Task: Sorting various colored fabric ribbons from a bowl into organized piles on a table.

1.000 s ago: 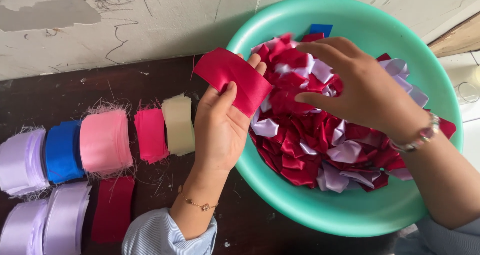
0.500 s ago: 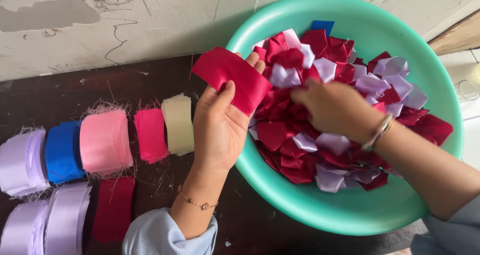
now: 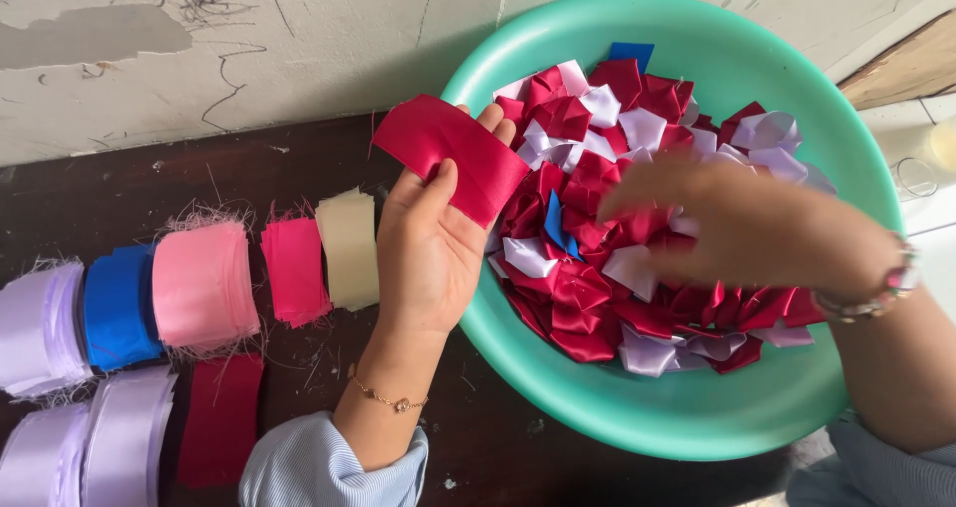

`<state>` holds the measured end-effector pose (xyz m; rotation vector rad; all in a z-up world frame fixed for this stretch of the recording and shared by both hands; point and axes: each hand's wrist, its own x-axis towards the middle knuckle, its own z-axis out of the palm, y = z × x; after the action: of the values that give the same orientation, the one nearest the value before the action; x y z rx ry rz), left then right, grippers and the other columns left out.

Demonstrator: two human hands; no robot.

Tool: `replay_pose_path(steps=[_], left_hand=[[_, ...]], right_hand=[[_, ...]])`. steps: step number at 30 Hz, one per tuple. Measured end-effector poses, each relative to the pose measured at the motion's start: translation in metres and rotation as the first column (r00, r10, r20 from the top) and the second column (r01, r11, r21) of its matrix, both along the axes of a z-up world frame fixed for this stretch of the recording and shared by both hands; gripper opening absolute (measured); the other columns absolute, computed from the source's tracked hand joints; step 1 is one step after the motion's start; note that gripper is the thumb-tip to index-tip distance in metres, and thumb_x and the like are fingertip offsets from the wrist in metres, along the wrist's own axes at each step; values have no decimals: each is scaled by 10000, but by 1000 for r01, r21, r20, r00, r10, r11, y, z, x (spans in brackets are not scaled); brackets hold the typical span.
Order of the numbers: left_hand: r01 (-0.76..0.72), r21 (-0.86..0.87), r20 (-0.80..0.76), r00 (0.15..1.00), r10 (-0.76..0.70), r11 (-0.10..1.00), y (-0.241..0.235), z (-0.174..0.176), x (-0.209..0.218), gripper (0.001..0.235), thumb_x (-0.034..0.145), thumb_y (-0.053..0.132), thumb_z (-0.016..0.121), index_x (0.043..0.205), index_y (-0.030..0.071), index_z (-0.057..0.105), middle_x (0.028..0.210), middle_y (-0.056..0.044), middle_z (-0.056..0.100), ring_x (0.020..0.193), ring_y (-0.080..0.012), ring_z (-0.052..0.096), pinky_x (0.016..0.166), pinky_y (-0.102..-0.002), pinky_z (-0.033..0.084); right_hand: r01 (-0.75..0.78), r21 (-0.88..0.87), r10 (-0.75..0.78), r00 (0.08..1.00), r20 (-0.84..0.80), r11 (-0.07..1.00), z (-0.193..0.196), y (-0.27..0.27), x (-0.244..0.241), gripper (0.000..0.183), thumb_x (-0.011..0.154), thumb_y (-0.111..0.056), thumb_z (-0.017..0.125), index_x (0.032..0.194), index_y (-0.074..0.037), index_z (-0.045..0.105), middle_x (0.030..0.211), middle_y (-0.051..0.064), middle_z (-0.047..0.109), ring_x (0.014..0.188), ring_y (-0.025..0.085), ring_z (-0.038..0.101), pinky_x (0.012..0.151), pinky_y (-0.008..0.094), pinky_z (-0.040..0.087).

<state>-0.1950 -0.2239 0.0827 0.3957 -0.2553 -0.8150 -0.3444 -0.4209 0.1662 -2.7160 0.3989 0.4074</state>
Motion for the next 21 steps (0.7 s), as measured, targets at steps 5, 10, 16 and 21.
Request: replay_pose_path(steps=[5,10,16,21], left_hand=[[-2,-11,18,1000,2,1000,0,2,0,477,1017,-10,383,1485,-94,345,1524,-298,458,1451,-344,446,1165,-385,443],[4,-33,1,1000,-4,999,0,0,0,489,1017,-6,400,1493,-98,335,1537,-300,439,1455,-344,437,1174,-394,436],[14,-38,-6,1000,-14,999,0,1,0,505,1017,-4,402,1510,-79,324,1549,-280,432,1436,-331,455,1151,-380,452],[3,-25,9,1000,-3,1000,0,2,-1,486,1021,-1,405,1495,-82,341,1538,-282,449,1445,-333,453,1148,-384,462]], right_hand=[[-361,-20,348,912,-219,932,-67,26,7,852,624,-209,861,1411,-345,563,1264,4,582,1059,244,643,839,406,591],[-439,-271,465,884,41,857,-86,28,22,398,748,-95,679,1139,-165,653,1005,87,605,746,301,666,619,408,591],[-207,20,184,905,383,978,-30,15,33,334,722,-5,731,1051,-64,742,978,43,765,759,201,703,695,314,600],[-193,81,130,864,487,978,-10,9,20,366,760,-145,835,1104,-50,756,1151,111,718,929,257,724,838,374,596]])
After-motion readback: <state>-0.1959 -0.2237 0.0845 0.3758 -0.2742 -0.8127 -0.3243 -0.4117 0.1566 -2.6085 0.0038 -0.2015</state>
